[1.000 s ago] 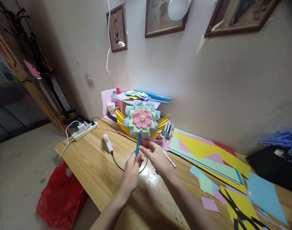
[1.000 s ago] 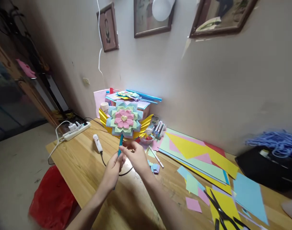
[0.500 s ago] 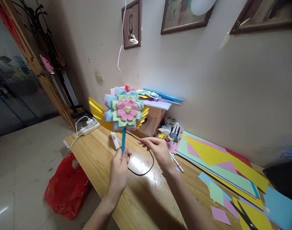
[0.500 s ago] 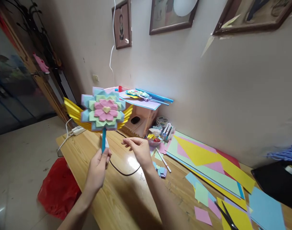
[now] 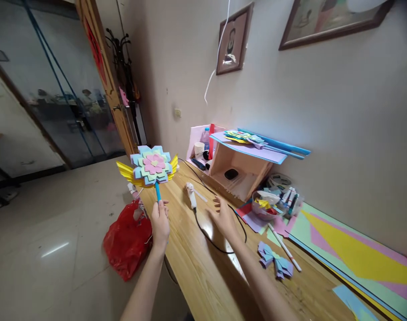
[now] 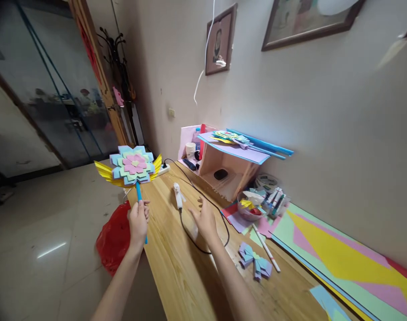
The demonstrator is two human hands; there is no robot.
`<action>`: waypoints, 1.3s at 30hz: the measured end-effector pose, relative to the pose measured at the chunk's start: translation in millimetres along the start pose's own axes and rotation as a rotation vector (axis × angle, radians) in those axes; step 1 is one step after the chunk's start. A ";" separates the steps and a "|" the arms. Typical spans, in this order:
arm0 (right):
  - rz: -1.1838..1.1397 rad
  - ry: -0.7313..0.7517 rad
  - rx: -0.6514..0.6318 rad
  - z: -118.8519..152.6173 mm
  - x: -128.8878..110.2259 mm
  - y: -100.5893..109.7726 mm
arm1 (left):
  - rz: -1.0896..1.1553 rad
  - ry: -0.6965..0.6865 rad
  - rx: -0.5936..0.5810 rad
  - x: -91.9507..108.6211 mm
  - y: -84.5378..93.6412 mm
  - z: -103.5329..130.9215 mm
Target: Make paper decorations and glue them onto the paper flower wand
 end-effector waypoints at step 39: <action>0.148 0.266 -0.232 17.0 -35.2 8.5 | 0.152 0.305 -0.359 -45.5 -44.8 24.8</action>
Point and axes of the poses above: each hand's wrist, its own z-axis away from the middle knuckle, its own y-axis out of the back of the hand, x = y × z, the point moved 2 cm from there along -z, towards the middle knuckle, and after that the axes turned 2 degrees about y, right-handed, at the moved point
